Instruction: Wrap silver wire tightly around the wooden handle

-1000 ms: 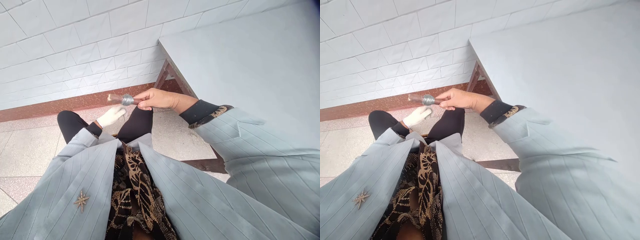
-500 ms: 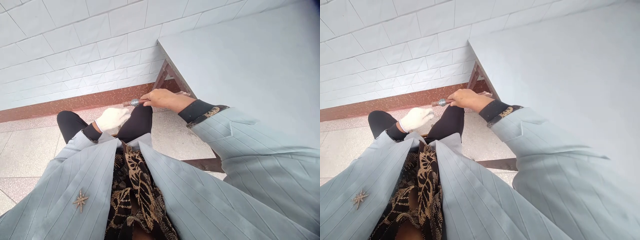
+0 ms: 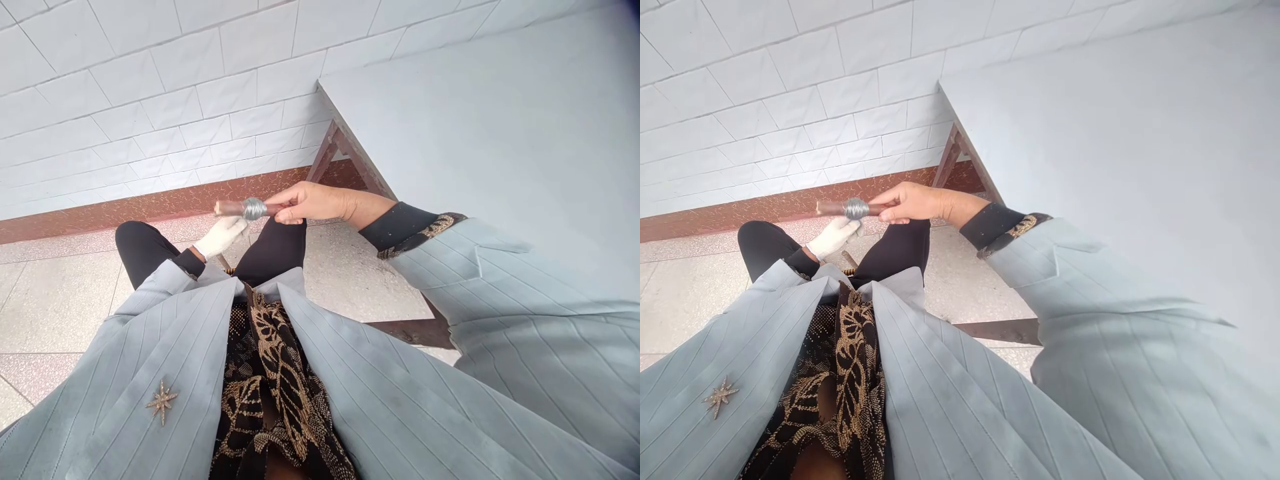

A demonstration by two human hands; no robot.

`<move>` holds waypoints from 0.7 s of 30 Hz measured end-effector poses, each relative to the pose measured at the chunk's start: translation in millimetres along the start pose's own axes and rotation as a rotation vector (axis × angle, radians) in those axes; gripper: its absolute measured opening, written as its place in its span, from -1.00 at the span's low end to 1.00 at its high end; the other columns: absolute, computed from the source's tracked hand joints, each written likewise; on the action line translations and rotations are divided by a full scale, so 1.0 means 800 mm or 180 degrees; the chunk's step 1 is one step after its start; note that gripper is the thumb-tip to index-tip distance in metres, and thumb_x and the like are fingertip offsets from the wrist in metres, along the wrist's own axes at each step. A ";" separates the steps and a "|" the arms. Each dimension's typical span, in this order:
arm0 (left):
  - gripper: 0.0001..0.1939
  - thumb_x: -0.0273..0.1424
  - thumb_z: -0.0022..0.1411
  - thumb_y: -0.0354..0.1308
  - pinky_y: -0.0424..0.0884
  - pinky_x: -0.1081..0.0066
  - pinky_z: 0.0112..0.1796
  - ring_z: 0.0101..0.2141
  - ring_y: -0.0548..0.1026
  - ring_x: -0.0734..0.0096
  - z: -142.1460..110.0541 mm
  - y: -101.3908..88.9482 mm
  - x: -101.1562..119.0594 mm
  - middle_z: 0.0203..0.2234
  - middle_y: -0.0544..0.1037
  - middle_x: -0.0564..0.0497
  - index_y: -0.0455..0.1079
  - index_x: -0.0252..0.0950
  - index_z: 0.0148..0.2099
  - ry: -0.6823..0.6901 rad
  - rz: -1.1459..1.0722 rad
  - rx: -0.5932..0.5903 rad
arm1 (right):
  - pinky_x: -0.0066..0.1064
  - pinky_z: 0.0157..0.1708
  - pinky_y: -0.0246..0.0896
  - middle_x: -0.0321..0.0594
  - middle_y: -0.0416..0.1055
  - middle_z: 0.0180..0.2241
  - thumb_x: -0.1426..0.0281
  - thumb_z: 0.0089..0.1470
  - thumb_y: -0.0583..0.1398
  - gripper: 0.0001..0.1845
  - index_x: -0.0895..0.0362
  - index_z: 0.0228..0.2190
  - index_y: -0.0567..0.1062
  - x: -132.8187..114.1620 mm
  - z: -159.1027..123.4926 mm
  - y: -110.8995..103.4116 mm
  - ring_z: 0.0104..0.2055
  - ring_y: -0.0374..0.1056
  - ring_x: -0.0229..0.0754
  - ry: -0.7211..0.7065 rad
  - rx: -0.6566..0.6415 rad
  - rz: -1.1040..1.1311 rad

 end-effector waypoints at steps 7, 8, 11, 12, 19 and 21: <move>-0.69 -0.26 0.48 -0.14 0.36 0.29 -0.12 -0.30 0.46 0.33 -0.026 0.056 0.045 -0.33 0.51 0.03 0.34 -0.23 -0.25 0.0257 0.0319 -0.1005 | -0.42 -0.41 0.09 -0.33 0.28 -0.52 0.34 0.24 0.33 -0.63 0.16 0.05 0.67 0.029 -0.001 -0.043 -0.48 0.15 -0.29 0.0533 0.1376 0.0009; -0.69 -0.27 0.48 -0.15 0.36 0.29 -0.11 -0.29 0.46 0.32 -0.027 0.055 0.048 -0.32 0.52 0.02 0.34 -0.23 -0.25 0.0279 0.0459 -0.1017 | -0.41 -0.39 0.11 -0.31 0.32 -0.49 0.36 0.23 0.32 -0.65 0.15 0.03 0.68 0.033 -0.001 -0.045 -0.45 0.19 -0.28 0.0638 0.1401 -0.0220; -0.69 -0.28 0.50 -0.16 0.36 0.29 -0.12 -0.30 0.47 0.31 -0.029 0.051 0.053 -0.33 0.52 0.03 0.35 -0.22 -0.23 0.0275 0.0797 -0.1045 | -0.37 -0.28 0.18 -0.21 0.47 -0.34 0.35 0.24 0.30 -0.66 0.12 0.02 0.71 0.041 0.000 -0.047 -0.31 0.32 -0.19 0.0779 0.1339 -0.0798; -0.68 -0.29 0.51 -0.16 0.37 0.30 -0.13 -0.30 0.48 0.31 -0.029 0.050 0.054 -0.34 0.52 0.03 0.36 -0.22 -0.23 0.0257 0.0876 -0.1051 | -0.35 -0.25 0.19 -0.19 0.51 -0.29 0.34 0.25 0.29 -0.65 0.11 0.03 0.71 0.044 0.001 -0.047 -0.26 0.35 -0.16 0.0830 0.1278 -0.0932; -0.63 -0.28 0.58 -0.15 0.38 0.32 -0.18 -0.24 0.59 0.22 -0.033 0.050 0.066 -0.26 0.63 -0.05 0.47 -0.25 -0.09 0.0181 0.1618 -0.1036 | -0.29 -0.17 0.24 -0.11 0.61 -0.08 0.26 0.34 0.22 -0.59 0.01 0.14 0.66 0.055 0.005 -0.039 -0.09 0.47 -0.01 0.1086 0.0787 -0.1976; -0.61 -0.23 0.60 -0.15 0.38 0.30 -0.20 -0.23 0.62 0.16 -0.033 0.047 0.066 -0.24 0.65 -0.09 0.49 -0.26 -0.02 0.0189 0.1866 -0.0967 | -0.26 -0.14 0.26 -0.10 0.62 -0.05 0.26 0.33 0.23 -0.59 -0.02 0.14 0.67 0.055 0.006 -0.034 -0.05 0.48 0.03 0.1092 0.0658 -0.2226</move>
Point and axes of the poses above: each hand's wrist, its own z-axis towards the middle knuckle, its own y-axis out of the palm, x = y × z, the point moved 8 cm from there along z, towards the middle knuckle
